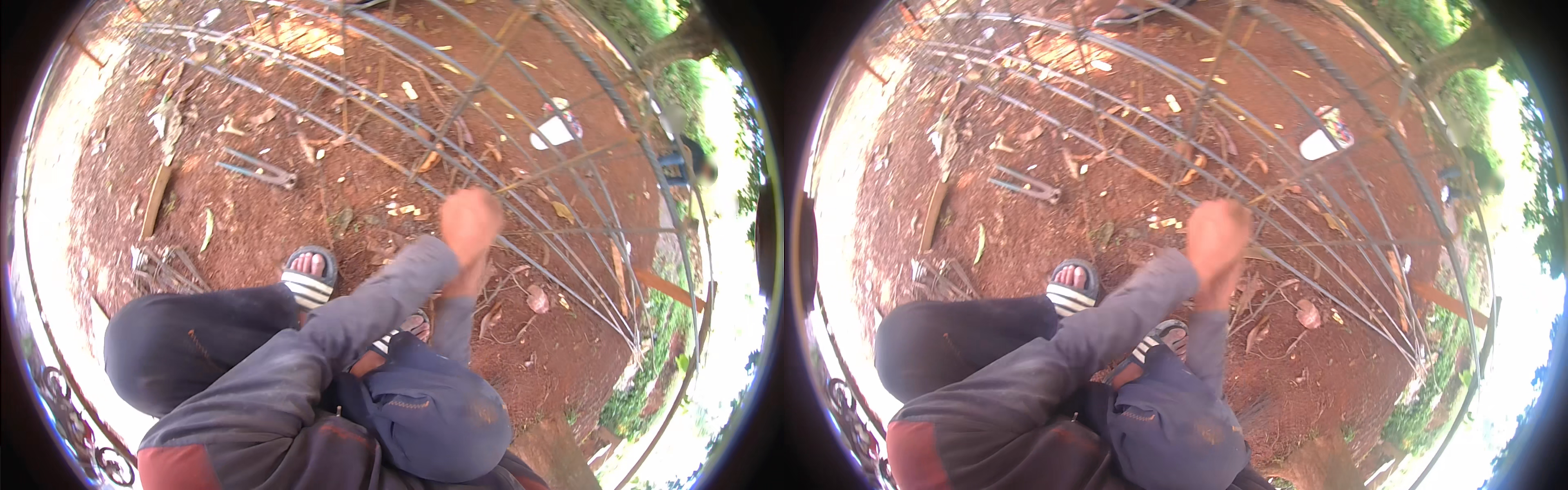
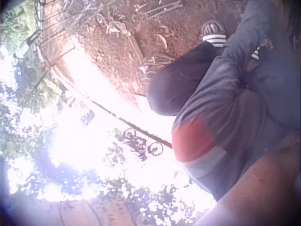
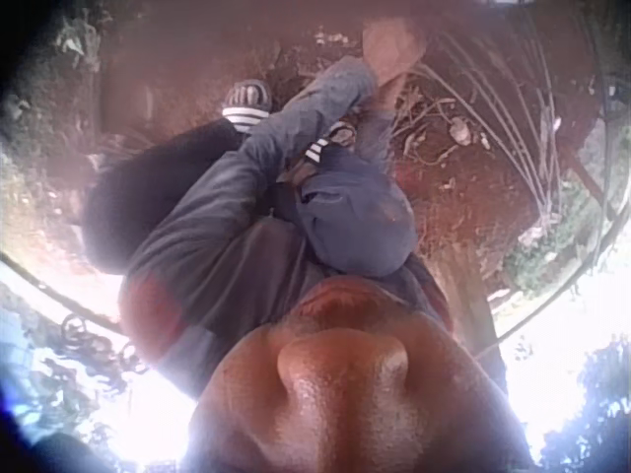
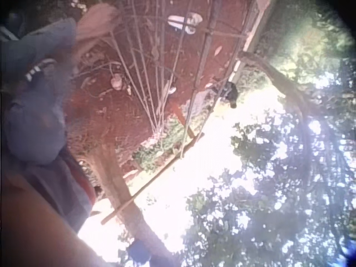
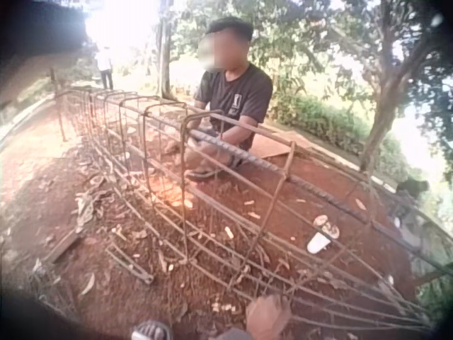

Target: The person is assembling a wire mesh structure by hand. They bend and twist wire ties to secure the intersections of the metal grid, then use pliers to tighten the connections. The work is performed on a dirt ground in an outdoor area.

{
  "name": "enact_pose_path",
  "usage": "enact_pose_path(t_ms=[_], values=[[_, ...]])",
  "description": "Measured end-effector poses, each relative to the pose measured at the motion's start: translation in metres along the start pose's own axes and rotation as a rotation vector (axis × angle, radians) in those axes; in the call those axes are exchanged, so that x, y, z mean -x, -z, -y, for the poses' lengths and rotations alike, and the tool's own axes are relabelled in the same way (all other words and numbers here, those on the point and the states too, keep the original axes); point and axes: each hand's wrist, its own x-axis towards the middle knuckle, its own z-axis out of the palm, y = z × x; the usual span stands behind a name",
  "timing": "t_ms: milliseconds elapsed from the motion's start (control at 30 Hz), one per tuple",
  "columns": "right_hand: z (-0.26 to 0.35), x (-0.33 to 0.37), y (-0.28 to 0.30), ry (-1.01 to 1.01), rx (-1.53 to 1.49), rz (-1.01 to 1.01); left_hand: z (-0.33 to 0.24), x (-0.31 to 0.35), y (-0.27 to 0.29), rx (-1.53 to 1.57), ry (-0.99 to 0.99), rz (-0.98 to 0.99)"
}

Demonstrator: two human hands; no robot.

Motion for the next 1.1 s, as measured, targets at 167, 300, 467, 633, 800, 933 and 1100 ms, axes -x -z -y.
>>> enact_pose_path(t_ms=[167,300,467,633,800,933,1100], values=[[-0.052,0.004,-0.053,-0.39,-0.352,0.126,0.009,0.008,0.01,-0.477,-0.271,0.003],[-0.08,0.022,-0.061,-0.531,-0.331,0.216,0.049,0.005,0.051,-0.186,0.009,0.097],[-0.095,0.049,-0.045,-0.494,0.06,0.516,0.215,0.011,0.101,-0.715,0.503,-0.317],[-0.055,0.055,-0.067,-0.133,0.526,0.655,0.25,0.022,0.094,-0.714,0.395,-0.37],[0.023,0.039,-0.089,0.652,0.833,0.573,0.182,0.03,0.08,-0.317,0.077,-0.433],[0.06,0.015,-0.112,0.915,1.054,0.393,0.123,0.033,0.052,-0.236,-0.143,-0.442],[0.056,-0.02,-0.119,0.956,1.364,0.419,0.101,0.0,0.041,-0.063,0.103,-0.194]])
